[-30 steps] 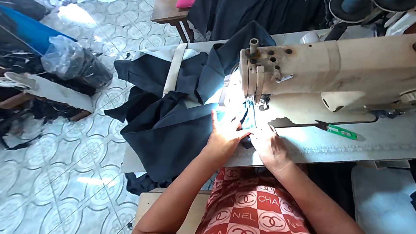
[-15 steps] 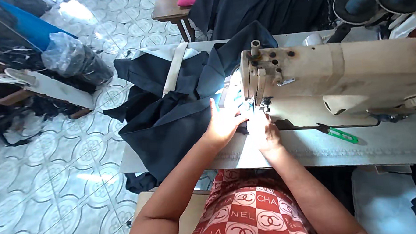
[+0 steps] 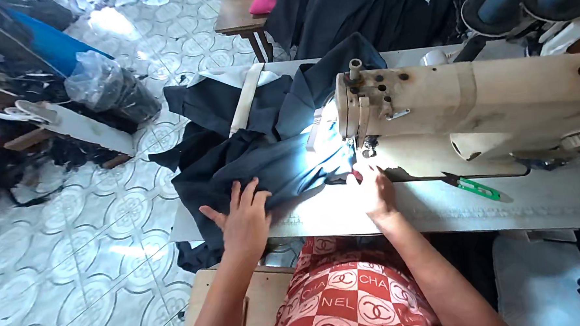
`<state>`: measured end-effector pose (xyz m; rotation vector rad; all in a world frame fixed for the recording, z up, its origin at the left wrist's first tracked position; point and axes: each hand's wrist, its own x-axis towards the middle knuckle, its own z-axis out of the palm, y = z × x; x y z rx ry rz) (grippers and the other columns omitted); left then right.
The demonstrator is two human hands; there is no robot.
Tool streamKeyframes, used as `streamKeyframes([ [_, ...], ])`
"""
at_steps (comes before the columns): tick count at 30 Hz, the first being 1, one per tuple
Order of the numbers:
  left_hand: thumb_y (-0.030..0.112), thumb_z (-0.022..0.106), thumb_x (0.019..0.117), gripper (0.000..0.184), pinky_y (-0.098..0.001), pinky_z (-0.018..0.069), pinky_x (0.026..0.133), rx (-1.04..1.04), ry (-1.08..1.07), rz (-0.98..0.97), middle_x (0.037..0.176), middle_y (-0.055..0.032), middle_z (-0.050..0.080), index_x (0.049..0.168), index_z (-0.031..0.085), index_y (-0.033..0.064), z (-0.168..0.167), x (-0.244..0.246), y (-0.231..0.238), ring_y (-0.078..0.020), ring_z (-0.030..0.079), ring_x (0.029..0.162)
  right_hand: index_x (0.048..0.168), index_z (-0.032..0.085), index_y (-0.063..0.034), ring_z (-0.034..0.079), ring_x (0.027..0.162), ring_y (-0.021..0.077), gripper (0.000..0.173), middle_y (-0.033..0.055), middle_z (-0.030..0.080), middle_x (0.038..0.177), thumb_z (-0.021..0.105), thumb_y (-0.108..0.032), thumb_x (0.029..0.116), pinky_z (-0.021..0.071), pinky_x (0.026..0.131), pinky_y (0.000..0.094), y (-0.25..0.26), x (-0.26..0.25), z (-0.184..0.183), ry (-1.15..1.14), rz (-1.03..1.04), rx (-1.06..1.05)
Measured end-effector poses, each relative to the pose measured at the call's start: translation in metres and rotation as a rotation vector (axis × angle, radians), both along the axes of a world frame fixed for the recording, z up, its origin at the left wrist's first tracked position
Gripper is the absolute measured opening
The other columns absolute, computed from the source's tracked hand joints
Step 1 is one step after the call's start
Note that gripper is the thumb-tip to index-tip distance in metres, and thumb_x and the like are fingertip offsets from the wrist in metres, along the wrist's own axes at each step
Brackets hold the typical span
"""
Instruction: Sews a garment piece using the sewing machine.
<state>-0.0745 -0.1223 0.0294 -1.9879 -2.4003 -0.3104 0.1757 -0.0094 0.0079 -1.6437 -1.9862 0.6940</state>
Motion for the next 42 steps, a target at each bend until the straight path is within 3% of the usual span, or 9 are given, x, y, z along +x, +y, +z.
streamKeyframes([
  [4,-0.003,0.068,0.0903,0.036,-0.0749,0.0343,0.109,-0.082,-0.218,-0.108,0.11,-0.0208,0.073,0.126,0.065,0.0007,0.029,-0.026,-0.003,-0.0429,0.07,0.108,0.113,0.071,0.0029,0.071,0.092,0.0269,0.025,0.0185,0.072,0.102,0.061,-0.016,0.1007,0.0582,0.086,0.046,0.019,-0.003,-0.001,0.334,-0.034,-0.047],
  [8,0.005,0.065,0.0964,0.032,-0.0639,0.0531,0.086,-0.078,-0.296,-0.104,0.104,-0.0233,0.073,0.128,0.065,0.005,0.041,-0.047,0.015,-0.0429,0.07,0.095,0.124,0.064,0.0043,0.073,0.084,0.0227,0.029,0.02,0.07,0.104,0.047,-0.014,0.1092,0.0626,0.076,0.0385,0.017,-0.002,0.006,0.499,-0.078,-0.373],
  [13,0.029,0.078,0.0907,0.042,-0.0581,0.0542,0.09,-0.157,-0.468,-0.145,0.106,-0.0184,0.073,0.125,0.067,0.0061,0.051,-0.053,0.024,-0.0313,0.071,0.098,0.129,0.062,0.006,0.07,0.099,0.0204,0.041,0.019,0.071,0.111,0.066,-0.002,0.0884,0.0578,0.09,0.0375,0.008,0.005,-0.005,0.466,0.19,-0.23],
  [20,0.019,0.09,0.0742,0.061,-0.0483,0.0581,0.084,-0.174,-0.551,-0.205,0.103,-0.0072,0.074,0.13,0.065,0.0168,0.084,-0.058,0.028,-0.0173,0.071,0.091,0.144,0.051,0.0038,0.072,0.106,0.025,0.062,0.0188,0.071,0.12,0.075,-0.006,0.0881,0.0581,0.095,0.0427,0.0,-0.004,-0.022,0.498,0.12,-0.007],
  [25,0.008,0.091,0.0733,0.062,-0.0597,0.0553,0.084,-0.15,-0.451,-0.212,0.104,-0.0113,0.074,0.13,0.067,0.018,0.092,-0.067,0.042,-0.0279,0.071,0.093,0.153,0.028,0.0039,0.066,0.054,0.0135,0.069,0.0062,0.063,0.073,0.063,-0.005,0.0946,0.0613,0.054,0.0293,-0.056,0.016,0.002,0.892,-0.091,-0.526],
  [30,0.012,0.091,0.0746,0.059,-0.0628,0.0547,0.083,-0.158,-0.415,-0.219,0.104,-0.011,0.074,0.128,0.068,0.0209,0.089,-0.06,0.036,-0.0298,0.071,0.094,0.126,0.064,0.0039,0.07,0.1,0.025,0.039,0.0167,0.071,0.113,0.064,-0.023,0.0993,0.0579,0.089,0.041,-0.053,0.017,0.011,0.166,-0.088,0.083],
  [32,0.015,0.091,0.0758,0.058,-0.0653,0.0541,0.081,-0.16,-0.358,-0.213,0.101,-0.0129,0.074,0.128,0.068,0.0222,0.089,-0.059,0.031,-0.0337,0.072,0.091,0.112,0.069,0.0018,0.07,0.096,0.0329,0.025,0.0187,0.071,0.103,0.067,-0.018,0.096,0.0586,0.086,0.0478,-0.039,0.007,0.016,0.067,-0.059,0.238],
  [38,0.047,0.087,0.0756,0.069,-0.0862,0.0158,0.108,0.091,-0.063,-0.433,0.14,-0.0165,0.061,0.133,0.066,0.014,0.067,0.002,0.014,-0.045,0.052,0.135,0.115,0.068,0.003,0.07,0.1,0.0336,0.04,0.0214,0.07,0.109,0.07,-0.032,0.0961,0.0549,0.093,0.05,-0.021,-0.01,0.008,-0.052,0.016,-0.18],
  [42,0.04,0.087,0.0762,0.054,-0.0811,0.0212,0.111,0.086,-0.211,-0.681,0.137,-0.0032,0.067,0.121,0.069,0.0157,0.0,0.079,0.026,-0.0298,0.057,0.136,0.12,0.065,0.0034,0.07,0.105,0.0353,0.031,0.0221,0.07,0.11,0.066,-0.017,0.0965,0.0542,0.093,0.0512,-0.023,-0.007,0.017,-0.112,0.001,-0.231],
])
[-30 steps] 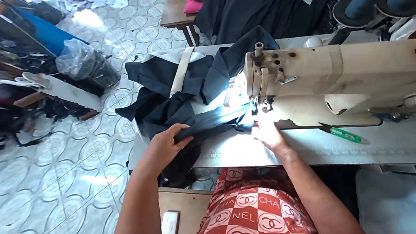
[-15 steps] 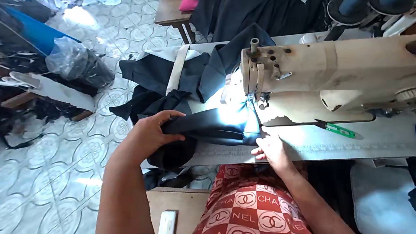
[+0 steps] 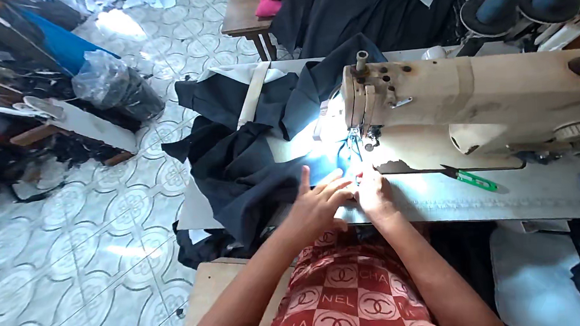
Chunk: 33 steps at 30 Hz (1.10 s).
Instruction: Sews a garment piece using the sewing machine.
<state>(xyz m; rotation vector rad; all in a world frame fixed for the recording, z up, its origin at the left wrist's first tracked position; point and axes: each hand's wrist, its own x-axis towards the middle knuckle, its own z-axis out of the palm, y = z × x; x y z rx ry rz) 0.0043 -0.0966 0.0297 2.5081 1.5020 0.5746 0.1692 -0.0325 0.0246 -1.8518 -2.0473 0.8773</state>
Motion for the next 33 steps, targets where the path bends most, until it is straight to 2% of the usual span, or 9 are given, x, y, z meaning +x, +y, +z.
streamKeyframes([
  [1,0.036,0.086,0.0783,0.049,-0.0787,0.0246,0.111,-0.018,-0.015,0.017,0.129,-0.0033,0.071,0.119,0.07,0.0127,-0.014,0.008,0.007,-0.028,0.063,0.128,0.118,0.065,0.0033,0.071,0.099,0.0343,0.029,0.0208,0.072,0.105,0.066,-0.016,0.0956,0.0557,0.089,0.0512,0.0,0.003,0.0,0.007,-0.019,0.014],
  [3,0.028,0.078,0.0882,0.035,-0.0757,0.0303,0.11,-0.028,-0.011,0.082,0.112,-0.0093,0.076,0.116,0.074,0.0079,-0.025,0.009,0.02,-0.0322,0.071,0.111,0.11,0.067,0.0039,0.071,0.09,0.0315,0.026,0.0187,0.071,0.096,0.067,-0.017,0.0949,0.0563,0.084,0.0488,0.001,0.009,-0.002,0.06,-0.036,0.077],
  [5,0.021,0.067,0.0978,0.022,-0.069,0.0374,0.108,0.019,0.078,0.099,0.102,-0.0082,0.076,0.117,0.075,0.0143,-0.025,0.004,0.029,-0.0299,0.073,0.097,0.108,0.068,0.0038,0.07,0.086,0.0289,0.024,0.0173,0.071,0.092,0.07,-0.014,0.0922,0.0567,0.083,0.0469,0.002,0.015,-0.002,0.127,-0.03,0.11],
  [8,0.006,0.057,0.1004,0.036,-0.0669,0.0397,0.102,0.065,0.197,0.02,0.092,-0.0066,0.072,0.123,0.074,0.0267,-0.021,-0.001,0.036,-0.0275,0.069,0.087,0.108,0.071,0.003,0.07,0.082,0.0273,0.023,0.0156,0.071,0.088,0.071,-0.012,0.0896,0.0575,0.081,0.0457,0.003,0.015,-0.003,0.172,-0.01,0.142],
  [13,0.004,0.057,0.0995,0.035,-0.0722,0.0326,0.107,0.041,0.194,-0.017,0.1,-0.0108,0.071,0.118,0.077,0.0262,-0.013,0.004,0.039,-0.0314,0.069,0.1,0.114,0.073,-0.0005,0.071,0.096,0.029,0.024,0.0168,0.072,0.103,0.065,-0.014,0.0965,0.0558,0.089,0.046,0.006,0.009,0.004,0.072,0.037,0.03],
  [16,0.0,0.057,0.0977,0.04,-0.0781,0.0265,0.108,0.07,0.171,-0.016,0.102,-0.0101,0.072,0.121,0.076,0.0276,-0.018,0.002,0.037,-0.0316,0.069,0.104,0.113,0.075,-0.0011,0.071,0.099,0.0295,0.023,0.0173,0.073,0.107,0.062,-0.013,0.0976,0.0564,0.09,0.0456,0.004,0.011,0.005,0.039,0.099,0.071],
  [22,0.001,0.056,0.0987,0.041,-0.079,0.0254,0.108,0.052,0.195,0.002,0.098,-0.0092,0.071,0.123,0.075,0.0296,-0.018,0.002,0.036,-0.0306,0.07,0.098,0.101,0.078,-0.0016,0.074,0.087,0.0333,0.02,0.0185,0.073,0.095,0.061,-0.01,0.0953,0.0614,0.076,0.0446,-0.013,0.012,-0.021,-0.029,0.145,0.458],
  [29,0.001,0.056,0.0991,0.042,-0.0795,0.0219,0.109,-0.018,0.226,0.009,0.097,-0.0092,0.071,0.123,0.074,0.0293,-0.012,0.004,0.038,-0.03,0.07,0.099,0.095,0.077,-0.0009,0.074,0.09,0.034,0.019,0.0191,0.072,0.092,0.06,-0.008,0.0953,0.0614,0.075,0.0427,-0.015,0.01,-0.032,-0.136,0.16,0.597],
  [33,-0.001,0.054,0.0992,0.042,-0.0809,0.0208,0.11,0.004,0.207,0.017,0.1,-0.0091,0.073,0.122,0.075,0.0282,-0.015,0.0,0.047,-0.0305,0.071,0.102,0.097,0.077,0.0009,0.074,0.091,0.0366,0.017,0.0209,0.073,0.091,0.062,-0.007,0.0941,0.061,0.076,0.0457,-0.007,0.008,-0.028,-0.093,0.149,0.57],
])
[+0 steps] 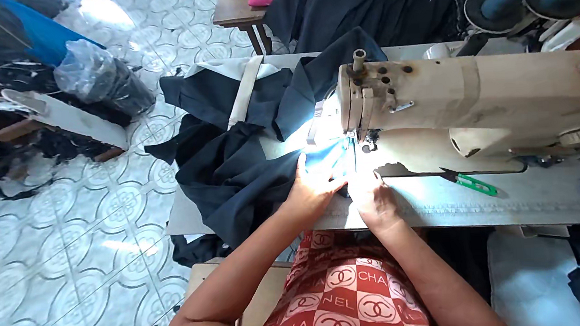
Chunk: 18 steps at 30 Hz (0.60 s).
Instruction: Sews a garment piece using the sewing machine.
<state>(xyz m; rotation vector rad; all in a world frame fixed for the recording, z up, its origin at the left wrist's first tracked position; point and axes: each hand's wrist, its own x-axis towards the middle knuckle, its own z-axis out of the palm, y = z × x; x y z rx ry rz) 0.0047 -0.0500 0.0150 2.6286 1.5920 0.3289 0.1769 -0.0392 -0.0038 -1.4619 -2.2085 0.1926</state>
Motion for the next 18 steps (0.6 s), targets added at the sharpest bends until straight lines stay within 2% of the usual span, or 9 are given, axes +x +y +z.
streamKeyframes([
  [4,0.001,0.056,0.0996,0.041,-0.0809,0.0169,0.112,-0.058,0.012,0.042,0.111,-0.0091,0.073,0.123,0.075,0.0287,0.005,0.0,0.022,-0.0349,0.065,0.118,0.103,0.075,0.0033,0.072,0.1,0.0388,0.018,0.0246,0.071,0.105,0.064,-0.007,0.094,0.0594,0.083,0.0492,0.019,-0.005,0.003,0.035,-0.036,-0.094],
  [8,0.001,0.061,0.0954,0.04,-0.0782,0.0257,0.108,0.039,-0.016,0.039,0.112,-0.0104,0.071,0.119,0.076,0.029,-0.003,-0.003,0.041,-0.0372,0.063,0.117,0.109,0.074,0.0025,0.07,0.104,0.0379,0.02,0.0236,0.07,0.112,0.064,-0.007,0.0948,0.0585,0.085,0.05,0.036,-0.013,0.007,-0.018,-0.078,-0.174],
  [10,0.001,0.062,0.0942,0.043,-0.0787,0.0272,0.107,0.048,-0.016,0.034,0.111,-0.01,0.07,0.123,0.074,0.0304,-0.006,-0.005,0.044,-0.0365,0.063,0.112,0.114,0.073,0.0019,0.069,0.107,0.0387,0.024,0.0239,0.068,0.119,0.065,-0.011,0.0961,0.0573,0.087,0.0514,0.043,-0.012,0.005,-0.022,-0.085,-0.223],
  [12,0.002,0.061,0.0957,0.043,-0.0797,0.0247,0.109,0.043,-0.015,0.032,0.12,-0.0112,0.069,0.128,0.072,0.0289,-0.005,-0.007,0.04,-0.037,0.062,0.12,0.121,0.071,-0.0002,0.068,0.112,0.0385,0.03,0.0243,0.066,0.126,0.067,-0.018,0.0974,0.0563,0.091,0.052,0.047,-0.007,-0.003,0.0,-0.073,-0.248],
  [13,0.004,0.061,0.0973,0.041,-0.079,0.0231,0.111,0.056,-0.017,0.051,0.126,-0.0117,0.067,0.129,0.071,0.0273,-0.004,-0.008,0.032,-0.0369,0.059,0.126,0.123,0.071,-0.0025,0.068,0.112,0.0369,0.034,0.023,0.067,0.125,0.067,-0.025,0.0975,0.0567,0.09,0.0505,0.046,-0.004,-0.005,-0.017,-0.075,-0.245],
  [15,0.014,0.064,0.0987,0.041,-0.0803,0.0194,0.113,0.11,0.018,0.189,0.148,-0.0127,0.056,0.137,0.066,0.0271,0.002,-0.013,0.006,-0.0391,0.043,0.145,0.132,0.066,-0.0062,0.067,0.112,0.0343,0.055,0.0202,0.066,0.125,0.066,-0.048,0.0966,0.0568,0.09,0.0497,0.038,-0.002,-0.002,-0.043,-0.143,-0.302],
  [16,0.019,0.07,0.0953,0.047,-0.0829,0.0144,0.111,0.147,0.021,0.294,0.159,-0.0126,0.044,0.141,0.063,0.0267,0.005,-0.017,-0.01,-0.0424,0.029,0.152,0.133,0.064,-0.0028,0.067,0.114,0.0366,0.065,0.0223,0.066,0.126,0.068,-0.054,0.0932,0.0556,0.093,0.0519,0.033,-0.004,-0.001,-0.046,-0.185,-0.337],
  [17,0.022,0.077,0.0889,0.057,-0.0877,0.012,0.106,0.196,0.025,0.402,0.166,-0.0142,0.033,0.143,0.06,0.0243,0.008,-0.024,-0.026,-0.0486,0.02,0.154,0.129,0.064,0.0013,0.066,0.115,0.0385,0.067,0.0242,0.067,0.125,0.07,-0.053,0.0913,0.0542,0.095,0.0529,0.029,-0.005,0.0,-0.043,-0.206,-0.349],
  [18,0.024,0.081,0.0838,0.074,-0.092,0.0096,0.101,0.215,0.046,0.514,0.168,-0.0182,0.026,0.151,0.052,0.0237,0.011,-0.033,-0.04,-0.0556,0.015,0.152,0.126,0.065,0.0031,0.066,0.116,0.0393,0.062,0.0248,0.067,0.123,0.071,-0.049,0.092,0.0535,0.096,0.0534,0.027,-0.007,0.002,-0.037,-0.211,-0.365],
])
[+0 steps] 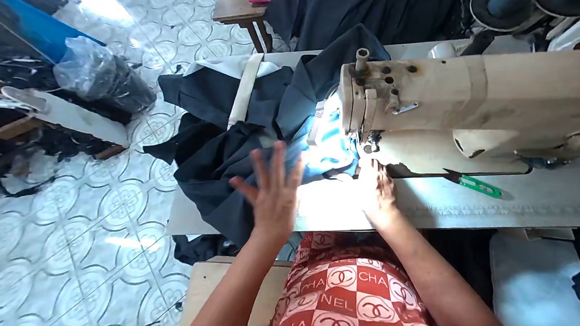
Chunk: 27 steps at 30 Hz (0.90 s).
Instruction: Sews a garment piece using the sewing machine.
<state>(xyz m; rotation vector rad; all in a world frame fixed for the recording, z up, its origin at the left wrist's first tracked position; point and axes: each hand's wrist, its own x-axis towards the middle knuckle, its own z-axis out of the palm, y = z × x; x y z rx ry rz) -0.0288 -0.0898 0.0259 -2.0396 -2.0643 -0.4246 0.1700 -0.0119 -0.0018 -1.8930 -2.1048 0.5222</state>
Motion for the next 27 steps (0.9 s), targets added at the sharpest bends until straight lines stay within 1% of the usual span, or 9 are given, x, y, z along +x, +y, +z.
streamKeyframes([
  [2,0.025,0.082,0.0824,0.09,-0.0954,0.0084,0.095,-0.046,0.016,0.198,0.165,-0.0247,0.029,0.16,0.038,0.0209,0.006,-0.026,-0.024,-0.0628,0.019,0.148,0.123,0.067,-0.0009,0.066,0.115,0.0378,0.046,0.022,0.068,0.123,0.066,-0.038,0.0975,0.0539,0.094,0.055,0.003,0.0,0.005,0.032,0.01,-0.057],
  [5,0.003,0.075,0.086,0.071,-0.0906,0.0172,0.101,-0.154,-0.102,0.26,0.133,-0.0254,0.064,0.152,0.051,0.0141,0.021,-0.07,-0.045,-0.056,0.056,0.125,0.125,0.067,-0.0057,0.068,0.111,0.0363,0.033,0.0193,0.069,0.121,0.061,-0.027,0.101,0.0551,0.09,0.0566,0.018,0.001,0.011,0.18,0.02,-0.08],
  [9,0.007,0.076,0.0887,0.065,-0.0642,0.0508,0.098,-0.398,-0.48,-0.033,0.127,-0.0185,0.069,0.149,0.053,0.0156,0.062,-0.128,-0.049,-0.0382,0.068,0.113,0.133,0.057,0.0076,0.07,0.099,0.0334,0.039,0.0256,0.07,0.109,0.06,-0.017,0.1025,0.0559,0.09,0.0512,0.033,0.004,0.006,0.595,-0.061,-0.053],
  [11,0.013,0.073,0.0888,0.058,-0.0504,0.0564,0.091,-0.424,-0.601,-0.126,0.117,-0.0109,0.072,0.144,0.058,0.016,0.083,-0.152,-0.039,-0.0223,0.07,0.101,0.132,0.053,0.0043,0.071,0.077,0.0195,0.034,0.0167,0.069,0.098,0.058,-0.014,0.1042,0.0617,0.071,0.037,0.027,0.01,0.01,0.876,-0.086,-0.135],
  [13,0.003,0.069,0.0912,0.052,-0.0525,0.0565,0.086,-0.428,-0.566,-0.129,0.11,-0.0111,0.073,0.141,0.061,0.0143,0.105,-0.168,-0.018,-0.0238,0.07,0.094,0.135,0.05,-0.0009,0.066,0.062,0.0143,0.034,0.0114,0.066,0.096,0.058,-0.011,0.1036,0.0602,0.057,0.0312,0.01,0.018,0.017,1.122,-0.097,-0.307],
  [18,0.007,0.063,0.1012,0.031,-0.0817,0.0368,0.098,-0.337,-0.166,-0.005,0.13,-0.023,0.067,0.131,0.069,0.0136,0.109,-0.171,0.047,-0.0522,0.061,0.12,0.132,0.058,0.0015,0.062,0.059,0.0132,0.034,0.0082,0.065,0.076,0.057,-0.016,0.1029,0.0554,0.058,0.0285,-0.029,0.018,0.014,0.492,-0.041,-0.257],
  [21,0.01,0.063,0.1006,0.027,-0.0864,0.0185,0.105,-0.158,-0.041,0.039,0.134,-0.0186,0.064,0.127,0.071,0.0119,0.106,-0.123,0.043,-0.0509,0.052,0.13,0.121,0.07,-0.002,0.071,0.104,0.0334,0.029,0.0199,0.07,0.115,0.057,-0.021,0.1016,0.0576,0.09,0.0472,-0.031,0.009,0.021,0.096,0.017,-0.012],
  [24,0.022,0.065,0.1012,0.021,-0.0739,0.0346,0.107,-0.131,-0.037,-0.069,0.123,-0.0177,0.069,0.113,0.075,0.0081,0.092,-0.06,0.024,-0.0432,0.061,0.121,0.103,0.074,0.0001,0.071,0.097,0.0336,0.024,0.0212,0.069,0.108,0.066,-0.022,0.0977,0.0597,0.082,0.0458,-0.029,0.007,0.015,0.16,0.025,0.175],
  [27,0.025,0.062,0.1019,0.021,-0.0598,0.0462,0.104,-0.104,-0.191,-0.329,0.12,-0.0089,0.071,0.111,0.077,0.0133,0.043,0.004,0.023,-0.0311,0.065,0.116,0.103,0.071,0.0017,0.072,0.087,0.0308,0.027,0.0193,0.071,0.1,0.064,-0.024,0.0992,0.0587,0.08,0.0463,-0.024,0.005,0.012,0.224,0.047,0.032],
])
